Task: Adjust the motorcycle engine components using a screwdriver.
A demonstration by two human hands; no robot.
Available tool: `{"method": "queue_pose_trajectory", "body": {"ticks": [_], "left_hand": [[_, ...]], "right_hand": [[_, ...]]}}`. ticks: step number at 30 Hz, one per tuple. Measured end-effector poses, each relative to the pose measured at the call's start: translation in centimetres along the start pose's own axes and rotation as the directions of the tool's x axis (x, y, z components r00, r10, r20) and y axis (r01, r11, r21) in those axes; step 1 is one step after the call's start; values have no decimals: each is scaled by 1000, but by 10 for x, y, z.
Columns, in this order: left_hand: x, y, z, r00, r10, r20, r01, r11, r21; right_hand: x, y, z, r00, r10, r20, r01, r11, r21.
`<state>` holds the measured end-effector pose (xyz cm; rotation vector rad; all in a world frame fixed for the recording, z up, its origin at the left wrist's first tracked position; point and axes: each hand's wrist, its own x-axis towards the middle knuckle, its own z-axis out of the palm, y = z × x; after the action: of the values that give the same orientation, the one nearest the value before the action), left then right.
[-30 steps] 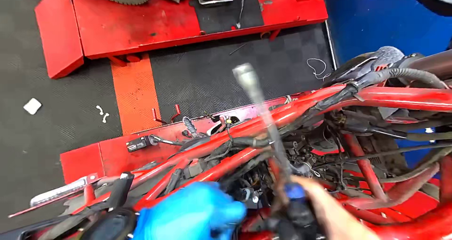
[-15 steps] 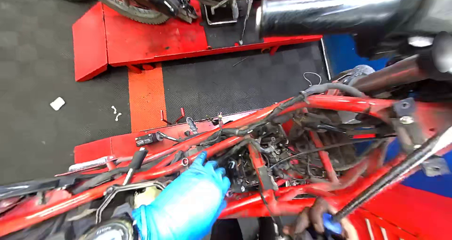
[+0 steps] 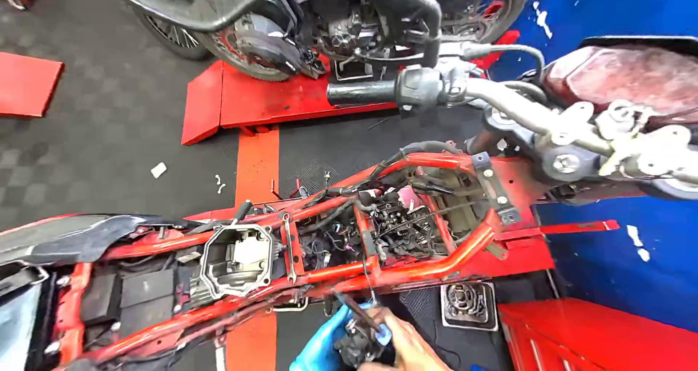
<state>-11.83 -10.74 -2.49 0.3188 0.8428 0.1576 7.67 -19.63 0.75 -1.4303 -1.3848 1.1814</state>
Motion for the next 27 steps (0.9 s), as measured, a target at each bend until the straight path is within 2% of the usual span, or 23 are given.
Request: {"method": "queue_pose_trajectory", "body": {"ticks": [2,5,7,10,12,14,16,20,22,23,24,25,26,27], "left_hand": [[7,-9,-2,999,38,4,-38,999,-7],[19,-32,-15,994,97,47,-95,994,-50],[24,-42,-18,990,128,57,-113,969,-218],[23,-58,-15,979,170,-116,-206,840,-502],[23,-66,-11,917,166,-362,-345,786,-514],[30,-73,-9,826,172,-536,-456,763,-458],[37,-80,-10,777,183,-602,-497,765,-410],[53,-85,-8,769,166,-617,-440,838,-323],[62,-89,-11,757,158,-635,-367,906,-212],[64,-90,-13,727,156,-669,-312,942,-119],[63,-90,-12,655,181,-733,-242,970,23],[60,-87,-8,548,257,-796,-158,966,203],[56,-82,-3,446,382,-809,-72,917,393],[51,-77,4,375,531,-759,-15,823,568]], "right_hand": [[-9,-11,-21,996,5,-87,-11,998,-69],[-30,-1,-63,987,35,-155,-73,968,-241],[-46,14,-89,988,86,-128,-128,917,-378],[-71,33,-115,970,243,-18,-213,809,-549],[-90,48,-124,947,320,33,-234,754,-614],[-111,62,-129,925,376,59,-251,718,-650],[-131,72,-133,897,434,87,-277,703,-655],[-155,75,-141,822,554,134,-346,672,-654],[-162,78,-146,814,566,128,-354,659,-664],[-165,80,-147,814,567,127,-348,652,-673],[-167,82,-149,814,567,129,-340,644,-685],[-168,84,-151,814,566,127,-334,636,-696],[-169,84,-153,813,568,124,-332,629,-703],[-170,85,-156,814,568,119,-330,621,-711]]}}
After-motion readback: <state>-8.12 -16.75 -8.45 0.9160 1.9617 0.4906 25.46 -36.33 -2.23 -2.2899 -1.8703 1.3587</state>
